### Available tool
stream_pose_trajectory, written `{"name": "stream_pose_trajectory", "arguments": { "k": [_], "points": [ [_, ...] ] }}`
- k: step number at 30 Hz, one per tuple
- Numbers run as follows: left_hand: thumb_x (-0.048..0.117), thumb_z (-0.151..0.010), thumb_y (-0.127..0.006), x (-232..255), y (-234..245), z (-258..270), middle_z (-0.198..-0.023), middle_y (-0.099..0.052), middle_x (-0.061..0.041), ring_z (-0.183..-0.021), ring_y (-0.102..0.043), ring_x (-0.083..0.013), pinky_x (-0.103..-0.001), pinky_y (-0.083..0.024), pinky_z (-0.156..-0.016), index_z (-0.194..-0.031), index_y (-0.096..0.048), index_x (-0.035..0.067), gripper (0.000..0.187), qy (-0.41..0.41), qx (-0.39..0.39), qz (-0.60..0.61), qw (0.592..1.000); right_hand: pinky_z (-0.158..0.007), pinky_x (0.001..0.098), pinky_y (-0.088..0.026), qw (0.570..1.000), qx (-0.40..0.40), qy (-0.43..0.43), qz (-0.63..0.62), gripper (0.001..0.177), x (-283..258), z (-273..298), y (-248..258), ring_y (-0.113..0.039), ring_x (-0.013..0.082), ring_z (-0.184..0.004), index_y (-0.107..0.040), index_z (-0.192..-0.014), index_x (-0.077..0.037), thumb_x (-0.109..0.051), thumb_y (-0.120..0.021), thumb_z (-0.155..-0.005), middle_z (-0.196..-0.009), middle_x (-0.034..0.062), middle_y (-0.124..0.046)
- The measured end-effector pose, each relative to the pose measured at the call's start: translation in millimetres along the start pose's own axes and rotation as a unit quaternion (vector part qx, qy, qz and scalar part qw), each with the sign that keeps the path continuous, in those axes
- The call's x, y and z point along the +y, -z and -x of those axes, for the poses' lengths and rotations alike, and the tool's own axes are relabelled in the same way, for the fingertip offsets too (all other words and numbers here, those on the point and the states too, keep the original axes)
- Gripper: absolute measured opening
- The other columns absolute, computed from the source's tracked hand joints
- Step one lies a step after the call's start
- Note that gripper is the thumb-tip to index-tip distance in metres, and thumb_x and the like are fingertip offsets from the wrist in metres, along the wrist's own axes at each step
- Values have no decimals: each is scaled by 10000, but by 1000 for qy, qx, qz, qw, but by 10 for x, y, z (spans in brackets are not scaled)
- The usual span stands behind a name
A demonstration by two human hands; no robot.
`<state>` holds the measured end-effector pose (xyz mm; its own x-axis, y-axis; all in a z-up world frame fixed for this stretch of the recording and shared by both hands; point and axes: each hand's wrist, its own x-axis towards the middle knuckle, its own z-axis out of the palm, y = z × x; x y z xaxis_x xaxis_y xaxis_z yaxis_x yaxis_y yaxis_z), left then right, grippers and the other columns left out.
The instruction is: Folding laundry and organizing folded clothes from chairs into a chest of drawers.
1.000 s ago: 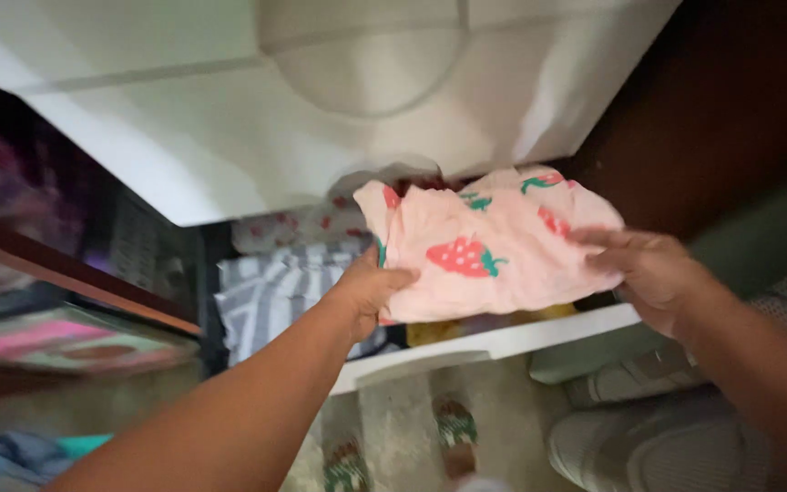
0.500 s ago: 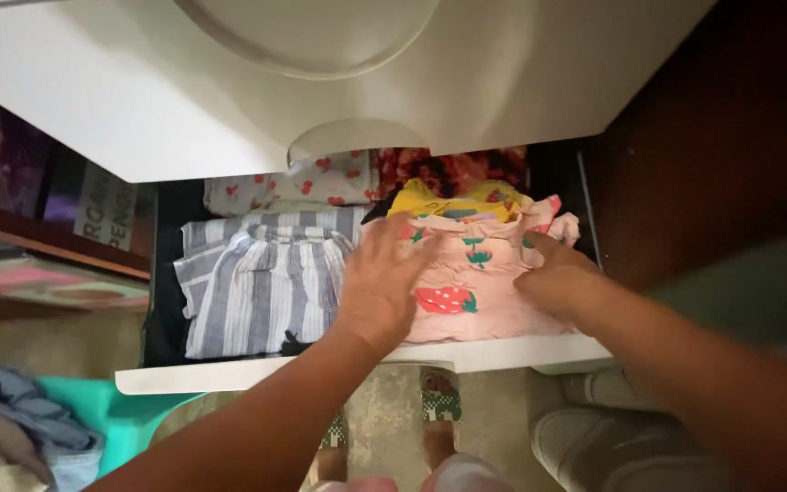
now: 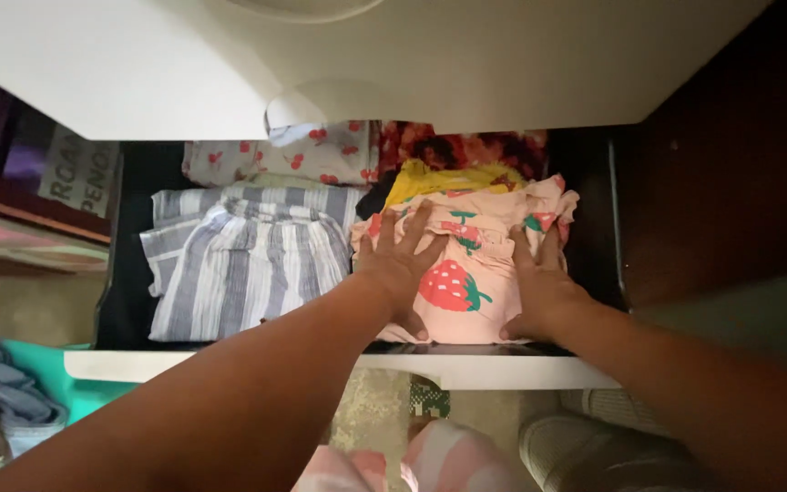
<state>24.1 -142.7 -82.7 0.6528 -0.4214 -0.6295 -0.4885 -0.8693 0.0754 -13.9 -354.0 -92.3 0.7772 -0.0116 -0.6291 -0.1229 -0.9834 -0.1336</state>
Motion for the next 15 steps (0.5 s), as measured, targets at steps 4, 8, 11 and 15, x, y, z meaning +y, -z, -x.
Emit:
{"name": "stream_pose_trajectory", "arguments": {
  "k": [4,8,11,15],
  "points": [
    [628,-500,-965,-23,3,92,-1707,211,-91,-1549,42,-504,-695,-229,-1166,-1648,-40,318,1506,5,34,0,999,-1257,389,-274,999,35,25,30,1567,146,-114,-124,-33,494,-1553,61,-1616,-101,-344,-1045,-534,-1604,412,119],
    [652,-614,-896,43,78,438,-1726,130,-79,-1531,-31,-534,-740,-235,-1142,-1633,-136,325,1312,17,79,41,996,-1251,386,-268,997,52,38,-36,1455,164,-36,-22,-52,494,-1544,1,-1589,-32,-341,-1016,-595,-1589,426,70],
    [609,-693,-860,90,-5,734,-1726,41,-103,-1514,-89,-544,-721,-248,-1138,-1616,-199,300,1176,38,135,100,985,-1251,403,-297,997,64,13,-43,1241,-123,247,134,-165,472,-1539,-102,-1600,-38,-354,-911,-714,-1644,354,-20],
    [433,-746,-831,59,-165,1152,-1687,-112,-145,-1524,-156,-443,-637,-232,-1171,-1605,-211,175,1090,50,234,163,957,-1233,409,-244,969,151,185,-59,930,-417,351,45,-220,359,-1541,-270,-1538,-27,-294,-776,-804,-1654,211,-183]
  ]
}}
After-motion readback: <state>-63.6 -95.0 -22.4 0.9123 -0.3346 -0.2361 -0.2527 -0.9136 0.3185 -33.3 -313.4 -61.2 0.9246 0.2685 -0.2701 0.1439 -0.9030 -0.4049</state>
